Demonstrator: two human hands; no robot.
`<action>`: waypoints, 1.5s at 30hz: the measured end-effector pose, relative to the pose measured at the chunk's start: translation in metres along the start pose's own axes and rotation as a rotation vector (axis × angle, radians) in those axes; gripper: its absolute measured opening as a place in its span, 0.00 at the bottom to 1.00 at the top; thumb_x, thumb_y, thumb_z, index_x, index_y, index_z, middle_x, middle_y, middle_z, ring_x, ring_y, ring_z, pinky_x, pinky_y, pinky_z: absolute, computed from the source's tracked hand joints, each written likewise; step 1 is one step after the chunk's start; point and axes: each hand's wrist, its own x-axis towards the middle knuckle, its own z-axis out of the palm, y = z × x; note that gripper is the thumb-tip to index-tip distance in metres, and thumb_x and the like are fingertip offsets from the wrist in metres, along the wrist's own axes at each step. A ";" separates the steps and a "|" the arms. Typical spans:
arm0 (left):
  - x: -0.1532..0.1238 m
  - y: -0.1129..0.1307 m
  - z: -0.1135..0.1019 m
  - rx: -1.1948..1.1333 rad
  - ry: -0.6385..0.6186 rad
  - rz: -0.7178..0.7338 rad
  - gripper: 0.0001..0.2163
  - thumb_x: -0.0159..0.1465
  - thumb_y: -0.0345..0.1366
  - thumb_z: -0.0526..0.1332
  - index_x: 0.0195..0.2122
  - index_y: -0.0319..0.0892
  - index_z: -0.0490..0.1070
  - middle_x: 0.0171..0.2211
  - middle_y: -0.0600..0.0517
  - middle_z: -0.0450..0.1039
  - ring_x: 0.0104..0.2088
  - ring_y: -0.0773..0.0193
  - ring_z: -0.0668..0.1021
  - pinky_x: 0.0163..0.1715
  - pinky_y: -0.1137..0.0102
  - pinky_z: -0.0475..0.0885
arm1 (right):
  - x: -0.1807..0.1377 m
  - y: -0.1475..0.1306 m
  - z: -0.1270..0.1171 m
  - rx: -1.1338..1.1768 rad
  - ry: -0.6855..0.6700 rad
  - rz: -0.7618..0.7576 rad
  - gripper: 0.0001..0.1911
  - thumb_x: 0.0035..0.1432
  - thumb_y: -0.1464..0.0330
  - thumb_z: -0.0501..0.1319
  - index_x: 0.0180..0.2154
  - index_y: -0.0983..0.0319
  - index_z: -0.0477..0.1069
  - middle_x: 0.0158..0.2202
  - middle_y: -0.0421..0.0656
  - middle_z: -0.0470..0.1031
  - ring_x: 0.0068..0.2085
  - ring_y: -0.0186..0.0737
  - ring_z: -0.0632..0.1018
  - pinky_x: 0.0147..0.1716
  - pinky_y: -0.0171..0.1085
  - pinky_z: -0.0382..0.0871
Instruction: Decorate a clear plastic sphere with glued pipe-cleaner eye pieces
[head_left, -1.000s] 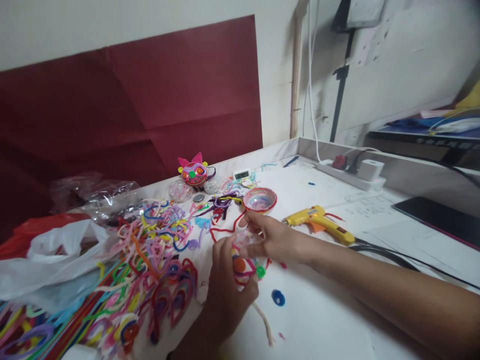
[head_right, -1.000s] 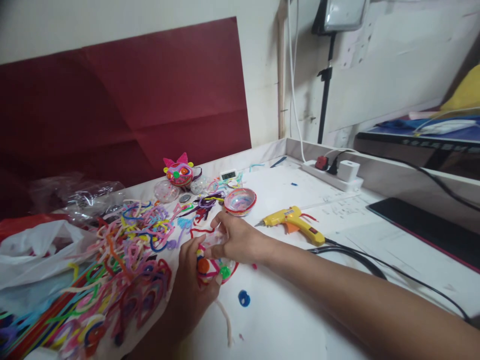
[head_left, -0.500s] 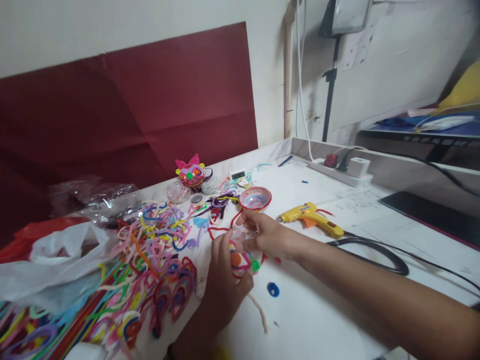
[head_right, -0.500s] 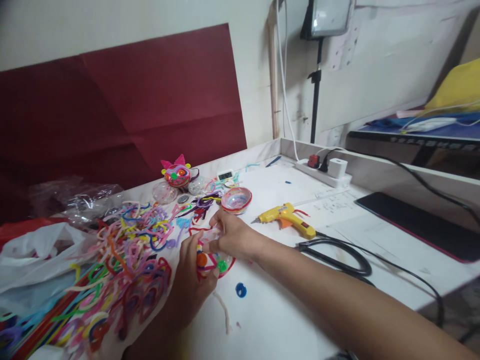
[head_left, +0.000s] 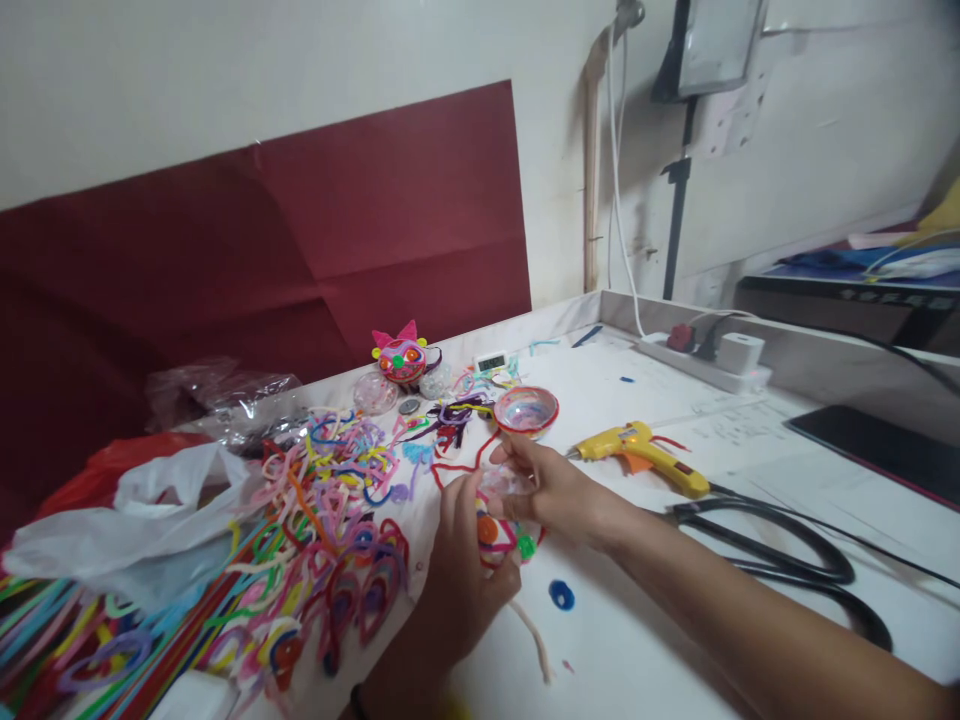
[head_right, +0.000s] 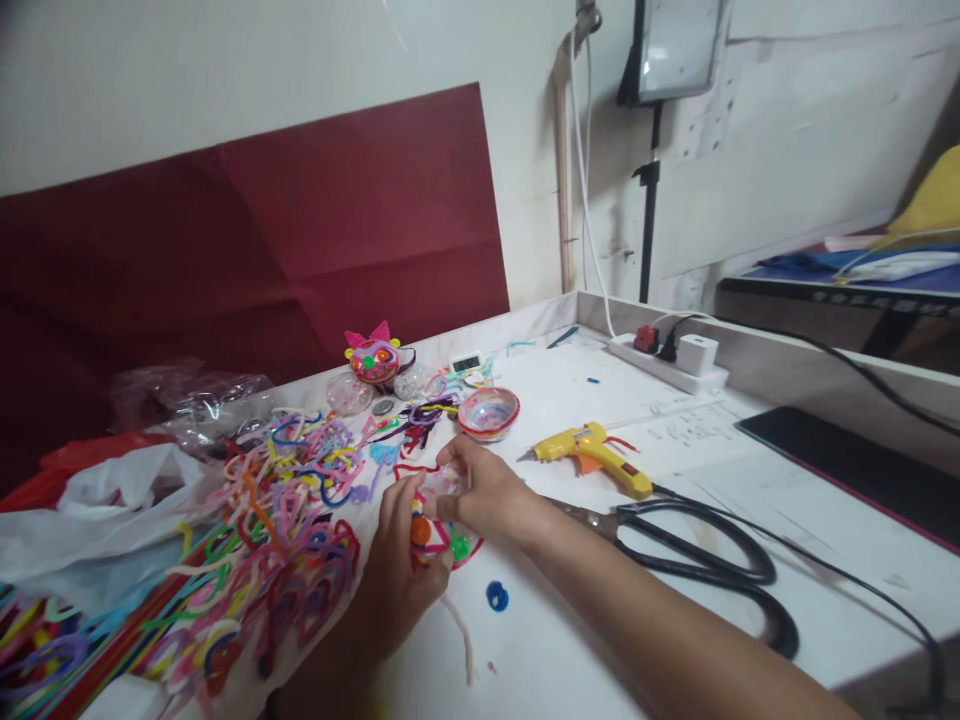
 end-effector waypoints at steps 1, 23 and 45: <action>-0.001 0.000 0.000 0.002 0.000 0.007 0.32 0.60 0.34 0.56 0.64 0.41 0.44 0.58 0.38 0.54 0.61 0.48 0.63 0.56 0.52 0.65 | 0.000 0.000 0.000 0.001 0.002 0.000 0.29 0.40 0.58 0.70 0.41 0.61 0.61 0.35 0.39 0.66 0.34 0.38 0.68 0.33 0.37 0.64; 0.002 -0.004 -0.002 -0.043 -0.025 0.053 0.33 0.58 0.31 0.56 0.64 0.44 0.44 0.56 0.43 0.56 0.57 0.53 0.65 0.55 0.59 0.66 | -0.003 0.001 -0.001 0.036 0.001 0.006 0.26 0.41 0.58 0.68 0.39 0.61 0.62 0.32 0.38 0.70 0.30 0.35 0.68 0.28 0.35 0.63; 0.003 -0.009 0.000 -0.044 -0.019 0.029 0.35 0.55 0.29 0.57 0.64 0.45 0.45 0.54 0.42 0.55 0.55 0.52 0.66 0.53 0.58 0.67 | 0.001 0.007 0.005 0.230 -0.011 -0.006 0.24 0.41 0.64 0.70 0.39 0.61 0.63 0.31 0.37 0.70 0.29 0.34 0.68 0.28 0.34 0.62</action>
